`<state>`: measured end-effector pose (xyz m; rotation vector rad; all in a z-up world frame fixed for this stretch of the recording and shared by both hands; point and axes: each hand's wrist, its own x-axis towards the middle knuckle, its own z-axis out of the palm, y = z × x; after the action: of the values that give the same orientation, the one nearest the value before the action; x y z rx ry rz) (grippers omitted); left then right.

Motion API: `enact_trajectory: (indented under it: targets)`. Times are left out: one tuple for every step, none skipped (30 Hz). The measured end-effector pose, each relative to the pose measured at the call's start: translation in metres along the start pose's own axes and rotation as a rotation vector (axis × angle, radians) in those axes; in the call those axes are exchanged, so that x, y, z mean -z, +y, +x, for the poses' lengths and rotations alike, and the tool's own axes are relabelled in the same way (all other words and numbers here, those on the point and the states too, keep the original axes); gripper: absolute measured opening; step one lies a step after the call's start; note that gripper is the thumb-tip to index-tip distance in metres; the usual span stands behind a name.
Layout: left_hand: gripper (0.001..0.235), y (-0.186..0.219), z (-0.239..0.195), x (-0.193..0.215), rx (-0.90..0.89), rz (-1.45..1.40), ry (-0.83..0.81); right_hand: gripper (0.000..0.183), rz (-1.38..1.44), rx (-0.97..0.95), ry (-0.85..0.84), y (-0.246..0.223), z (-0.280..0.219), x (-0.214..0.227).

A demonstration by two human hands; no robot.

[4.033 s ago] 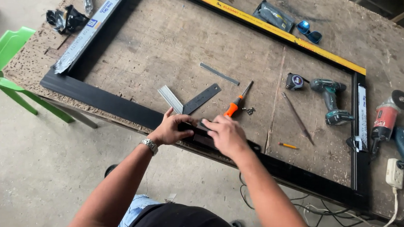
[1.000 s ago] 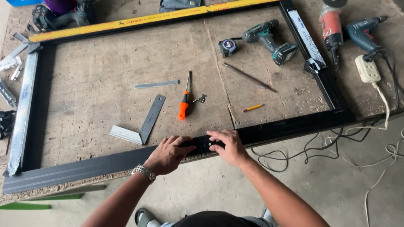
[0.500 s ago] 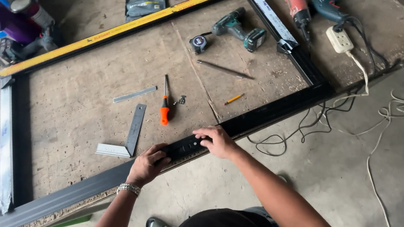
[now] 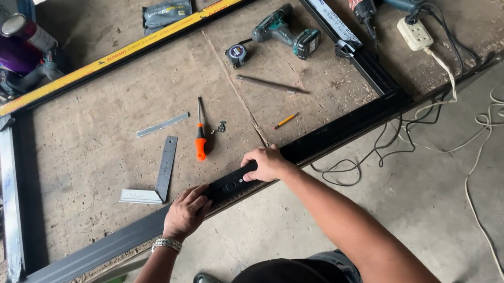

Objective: Final filing and adjusting of a metal frame using hand tools on a workbench.

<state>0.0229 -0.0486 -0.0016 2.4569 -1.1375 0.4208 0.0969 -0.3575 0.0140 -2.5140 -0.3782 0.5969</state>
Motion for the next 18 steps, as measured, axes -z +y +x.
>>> enact_trajectory:
  targets:
    - [0.018,0.0,0.001,0.0,-0.017,0.013,0.007,0.043,-0.001,-0.037,-0.003,-0.003,0.001,0.002]
    - [0.017,0.0,0.002,0.0,-0.033,0.026,0.014,0.042,-0.003,-0.074,-0.005,-0.006,0.001,0.004]
    - [0.017,-0.002,0.0,-0.007,-0.029,0.029,0.01,0.042,0.001,-0.07,-0.009,-0.001,0.008,-0.003]
    - [0.016,-0.004,-0.003,-0.014,0.001,0.069,0.088,0.042,-0.037,-0.099,-0.004,0.003,0.014,-0.01]
    - [0.016,-0.009,0.001,-0.023,0.022,0.11,0.174,0.042,-0.079,-0.13,0.014,0.01,0.022,-0.012]
    - [0.016,-0.004,-0.004,-0.019,0.017,0.115,0.176,0.042,-0.079,-0.127,0.02,0.008,0.021,-0.021]
    - [0.017,-0.003,0.0,-0.018,0.038,0.129,0.153,0.042,-0.089,-0.133,0.0,0.01,0.024,-0.021]
    - [0.017,-0.001,0.004,-0.017,0.059,0.143,0.129,0.043,-0.099,-0.14,-0.021,0.011,0.027,-0.022]
    - [0.017,0.007,0.013,-0.014,0.057,0.145,0.123,0.043,-0.093,-0.138,-0.021,0.006,0.021,-0.016]
    - [0.027,0.016,0.022,-0.011,0.168,0.082,0.041,0.042,-0.065,-0.135,-0.025,0.001,0.016,-0.01]
    - [0.042,0.022,0.036,-0.01,0.273,0.021,-0.035,0.041,-0.041,-0.134,-0.022,-0.002,0.012,0.0]
    - [0.042,0.031,0.047,-0.009,0.265,0.024,-0.034,0.041,-0.039,-0.135,-0.014,0.001,0.013,-0.006]
    - [0.054,0.039,0.062,-0.01,0.343,-0.059,-0.136,0.042,-0.015,-0.132,-0.007,0.006,0.016,-0.008]
    - [0.068,0.047,0.077,-0.01,0.42,-0.141,-0.238,0.043,0.009,-0.128,0.0,0.01,0.02,-0.009]
    - [0.068,0.046,0.077,-0.014,0.418,-0.139,-0.238,0.043,0.01,-0.127,0.003,0.012,0.022,-0.008]
    - [0.06,0.043,0.077,-0.019,0.389,-0.088,-0.222,0.038,0.013,-0.117,0.0,0.014,0.024,-0.007]
    - [0.053,0.041,0.074,-0.022,0.362,-0.036,-0.212,0.034,0.022,-0.106,-0.007,0.015,0.026,-0.01]
    - [0.053,0.04,0.069,-0.033,0.36,-0.033,-0.218,0.034,0.029,-0.105,-0.006,0.012,0.022,-0.007]
